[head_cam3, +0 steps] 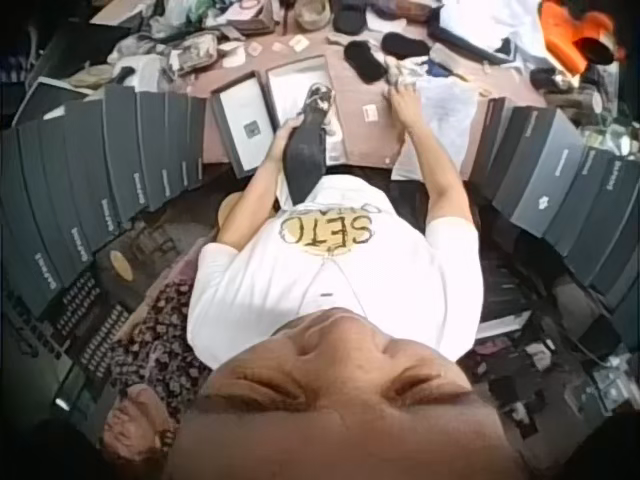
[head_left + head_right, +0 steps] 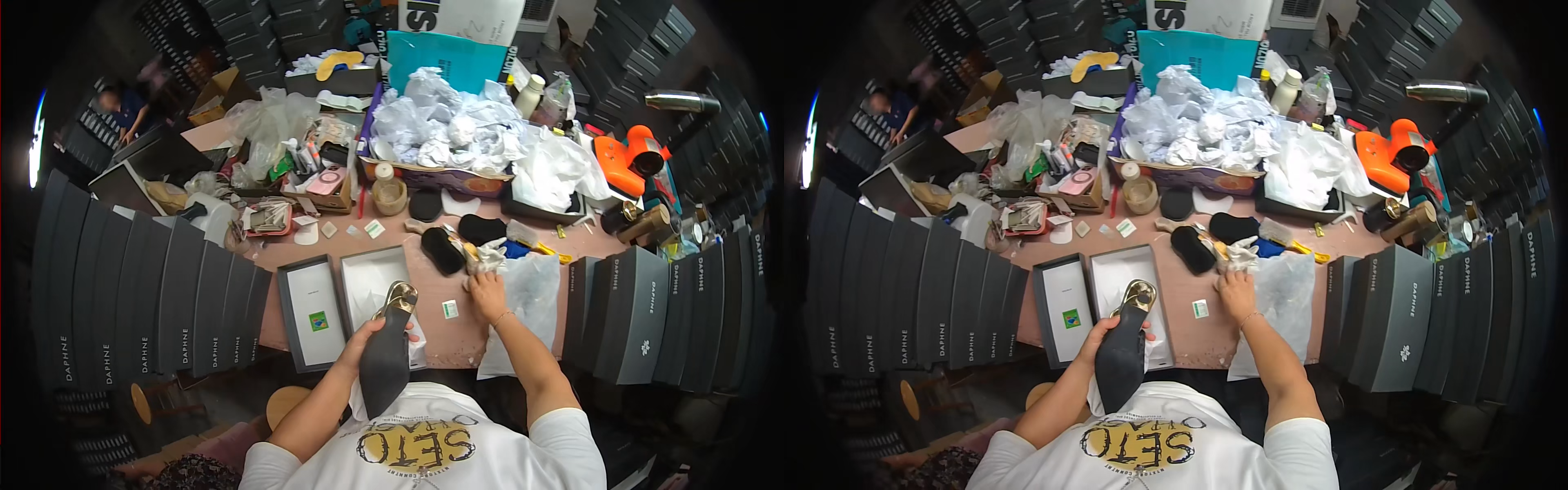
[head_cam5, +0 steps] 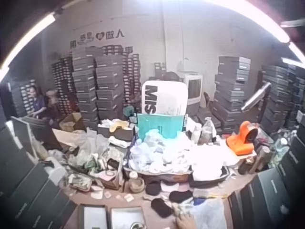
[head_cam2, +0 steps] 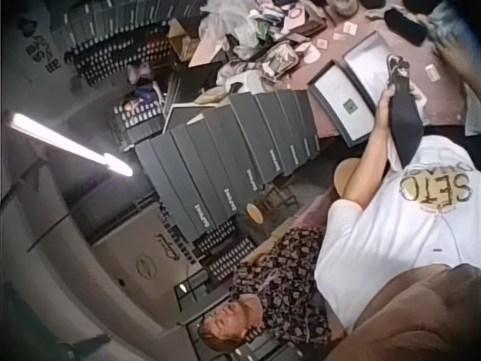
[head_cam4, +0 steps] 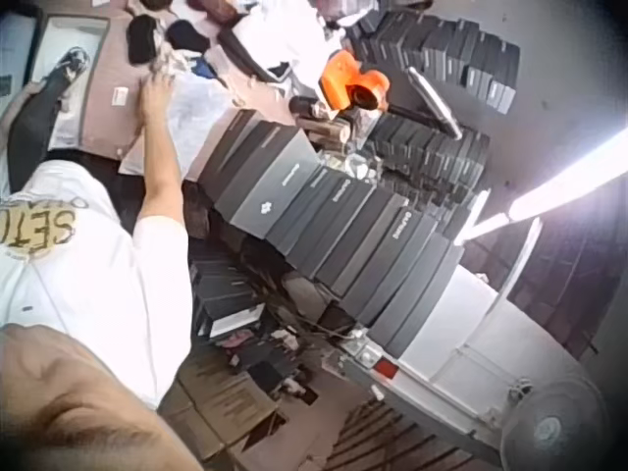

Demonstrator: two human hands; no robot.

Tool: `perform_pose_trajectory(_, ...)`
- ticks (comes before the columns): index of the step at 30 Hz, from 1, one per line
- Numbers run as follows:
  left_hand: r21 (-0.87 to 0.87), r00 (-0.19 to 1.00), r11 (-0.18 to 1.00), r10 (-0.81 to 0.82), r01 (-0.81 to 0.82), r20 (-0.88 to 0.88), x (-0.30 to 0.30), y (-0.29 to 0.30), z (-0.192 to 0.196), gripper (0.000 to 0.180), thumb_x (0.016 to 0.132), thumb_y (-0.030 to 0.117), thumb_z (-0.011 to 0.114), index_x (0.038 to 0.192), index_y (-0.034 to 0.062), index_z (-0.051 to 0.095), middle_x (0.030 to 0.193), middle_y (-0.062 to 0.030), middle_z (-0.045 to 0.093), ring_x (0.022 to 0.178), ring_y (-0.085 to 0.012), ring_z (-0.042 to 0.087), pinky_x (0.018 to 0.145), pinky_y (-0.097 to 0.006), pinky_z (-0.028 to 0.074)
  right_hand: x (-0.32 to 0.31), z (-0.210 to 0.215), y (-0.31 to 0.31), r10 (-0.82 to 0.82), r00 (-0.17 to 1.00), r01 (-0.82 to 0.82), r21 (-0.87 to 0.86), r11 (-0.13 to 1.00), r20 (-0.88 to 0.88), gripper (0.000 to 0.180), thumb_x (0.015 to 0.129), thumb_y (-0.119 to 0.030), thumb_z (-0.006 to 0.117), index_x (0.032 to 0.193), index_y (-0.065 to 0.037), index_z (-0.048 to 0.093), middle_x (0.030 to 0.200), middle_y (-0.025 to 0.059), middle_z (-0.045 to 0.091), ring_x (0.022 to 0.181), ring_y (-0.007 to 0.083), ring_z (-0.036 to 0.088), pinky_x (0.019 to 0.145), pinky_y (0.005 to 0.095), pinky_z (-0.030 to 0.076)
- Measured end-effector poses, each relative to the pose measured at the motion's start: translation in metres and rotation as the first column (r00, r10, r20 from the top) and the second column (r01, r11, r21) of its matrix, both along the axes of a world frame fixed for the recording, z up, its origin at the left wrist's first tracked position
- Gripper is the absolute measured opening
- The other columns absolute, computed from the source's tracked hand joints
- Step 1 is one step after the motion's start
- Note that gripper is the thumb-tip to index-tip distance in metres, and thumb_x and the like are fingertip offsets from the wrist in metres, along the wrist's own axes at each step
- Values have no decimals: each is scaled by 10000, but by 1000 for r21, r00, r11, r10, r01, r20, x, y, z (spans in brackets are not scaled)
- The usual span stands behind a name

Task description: Pack a pair of high-heeled shoes into a box after cleaning and wrapping them.

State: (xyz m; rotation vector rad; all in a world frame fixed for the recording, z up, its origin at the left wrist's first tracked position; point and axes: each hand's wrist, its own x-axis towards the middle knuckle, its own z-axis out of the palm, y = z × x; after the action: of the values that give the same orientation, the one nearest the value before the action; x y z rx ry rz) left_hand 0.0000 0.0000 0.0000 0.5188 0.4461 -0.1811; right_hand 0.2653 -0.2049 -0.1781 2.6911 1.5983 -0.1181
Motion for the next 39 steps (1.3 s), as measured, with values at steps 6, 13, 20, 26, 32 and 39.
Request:
perform_pose_trajectory(6, 170, 994, 982, 96, -85, -56, -12, 34, 7, 552, 881, 391, 505, 1220, -45, 495, 1071, -246, 623, 829, -196, 649, 713, -292, 555, -4, 85, 18, -170, 978, 203, 357, 912, -123, 275, 728, -170, 651, 986, -75, 665, 1203, 142, 546, 1114, 299, 489, 883, 418, 372)
perform_pose_trajectory(13, 138, 994, 988, 79, -68, -79, 0, 45, 1, 539, 860, 393, 507, 1179, -42, 526, 1032, -245, 640, 817, -201, 654, 709, -295, 558, -3, 143, 39, 53, 624, 660, 562, 498, -779, 231, 780, -79, 679, 992, -12, 620, 1147, 125, 594, 986, 197, 587, 843, 311, 473)
perform_pose_trajectory(20, 8, 998, 998, 62, -62, -7, 10, 48, -6, 556, 873, 377, 459, 1229, -48, 495, 1090, -232, 618, 862, -219, 646, 761, -338, 551, -90, 167, 79, 291, 71, 884, 195, 424, -954, 157, 858, -131, 699, 838, -71, 556, 699, -25, 554, 613, 63, 531, 564, 200, 433)
perform_pose_trajectory(26, -79, 949, 949, 297, -306, -103, 9, 36, 1, 429, 871, 285, 513, 1196, 6, 514, 1022, -125, 619, 882, -191, 627, 788, -304, 531, -149, 196, 118, 230, 259, 721, 346, 600, -938, 238, 860, -86, 682, 1028, -46, 519, 878, 1, 557, 768, 64, 520, 687, 213, 439)
perform_pose_trajectory(32, 48, 880, 882, 471, -468, -69, -3, 31, -19, 421, 863, 228, 533, 1244, 58, 478, 1084, -86, 581, 955, -168, 596, 833, -299, 510, -136, 197, 134, 342, 703, 168, 613, 772, -623, 160, 927, -109, 563, 1066, -30, 554, 775, 48, 570, 747, 140, 599, 656, 291, 472)
perform_pose_trajectory(39, -29, 860, 867, 490, -498, -143, -21, 59, -11, 499, 869, 321, 526, 1250, 6, 461, 1122, -180, 587, 988, -261, 608, 808, -371, 539, -39, 182, 195, 140, 388, 573, 358, 738, -911, 222, 909, -166, 581, 1074, -23, 625, 789, 31, 578, 711, 101, 532, 644, 244, 436)
